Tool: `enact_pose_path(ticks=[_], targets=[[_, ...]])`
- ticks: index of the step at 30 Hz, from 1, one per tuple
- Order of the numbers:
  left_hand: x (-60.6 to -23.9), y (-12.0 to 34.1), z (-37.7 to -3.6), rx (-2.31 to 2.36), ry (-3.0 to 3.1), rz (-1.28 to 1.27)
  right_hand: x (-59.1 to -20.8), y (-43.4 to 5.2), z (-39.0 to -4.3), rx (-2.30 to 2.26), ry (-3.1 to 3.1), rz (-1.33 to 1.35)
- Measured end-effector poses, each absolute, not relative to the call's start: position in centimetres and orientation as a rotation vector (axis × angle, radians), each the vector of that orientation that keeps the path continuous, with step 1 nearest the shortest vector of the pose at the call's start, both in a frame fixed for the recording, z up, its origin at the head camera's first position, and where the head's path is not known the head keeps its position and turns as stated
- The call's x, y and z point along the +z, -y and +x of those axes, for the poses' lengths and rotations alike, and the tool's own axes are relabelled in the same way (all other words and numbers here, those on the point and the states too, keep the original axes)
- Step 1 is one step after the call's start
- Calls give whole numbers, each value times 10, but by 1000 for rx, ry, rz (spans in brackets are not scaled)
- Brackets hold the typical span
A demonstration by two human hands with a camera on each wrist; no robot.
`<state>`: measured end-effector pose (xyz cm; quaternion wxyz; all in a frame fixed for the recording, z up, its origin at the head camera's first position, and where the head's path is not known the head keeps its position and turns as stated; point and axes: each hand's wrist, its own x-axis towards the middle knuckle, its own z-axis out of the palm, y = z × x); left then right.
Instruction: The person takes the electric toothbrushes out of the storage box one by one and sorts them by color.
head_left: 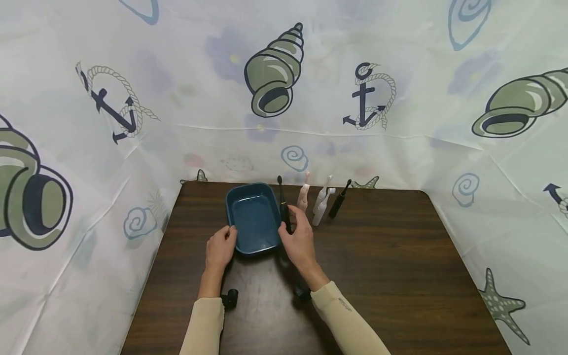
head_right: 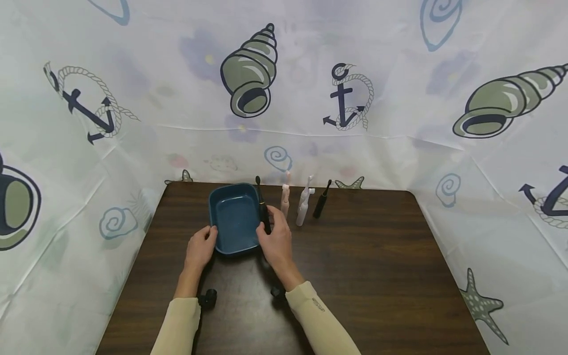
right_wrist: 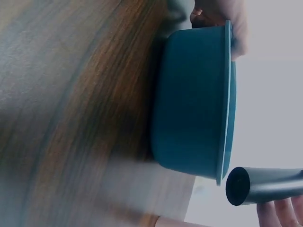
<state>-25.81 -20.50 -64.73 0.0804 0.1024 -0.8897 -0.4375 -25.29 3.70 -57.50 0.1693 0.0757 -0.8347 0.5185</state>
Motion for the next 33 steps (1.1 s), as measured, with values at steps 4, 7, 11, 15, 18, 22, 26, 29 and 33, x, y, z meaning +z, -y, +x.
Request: enact_pose_path(ticks=[4, 7, 11, 15, 18, 22, 26, 29, 33], targets=[[-647, 205, -258, -1294, 2669, 310, -577, -42, -250, 1473, 2347, 200], [-647, 206, -256, -1292, 2672, 318, -578, -44, -248, 1477, 2323, 201], [-647, 206, -256, -1293, 2677, 322, -579, -50, -246, 1494, 2274, 203], [-647, 206, -258, -1312, 2676, 321, -580, -58, -247, 1515, 2218, 194], [-647, 206, -259, -1314, 2678, 323, -581, -65, -247, 1511, 2186, 173], [-648, 207, -259, -1311, 2674, 321, -585, -73, -247, 1498, 2166, 138], [-648, 208, -258, -1315, 2666, 319, -589, -80, -248, 1480, 2167, 107], [-648, 208, -257, -1323, 2667, 317, -592, -87, -249, 1463, 2154, 80], [-649, 207, -258, -1335, 2667, 318, -592, -95, -252, 1465, 2092, 38]])
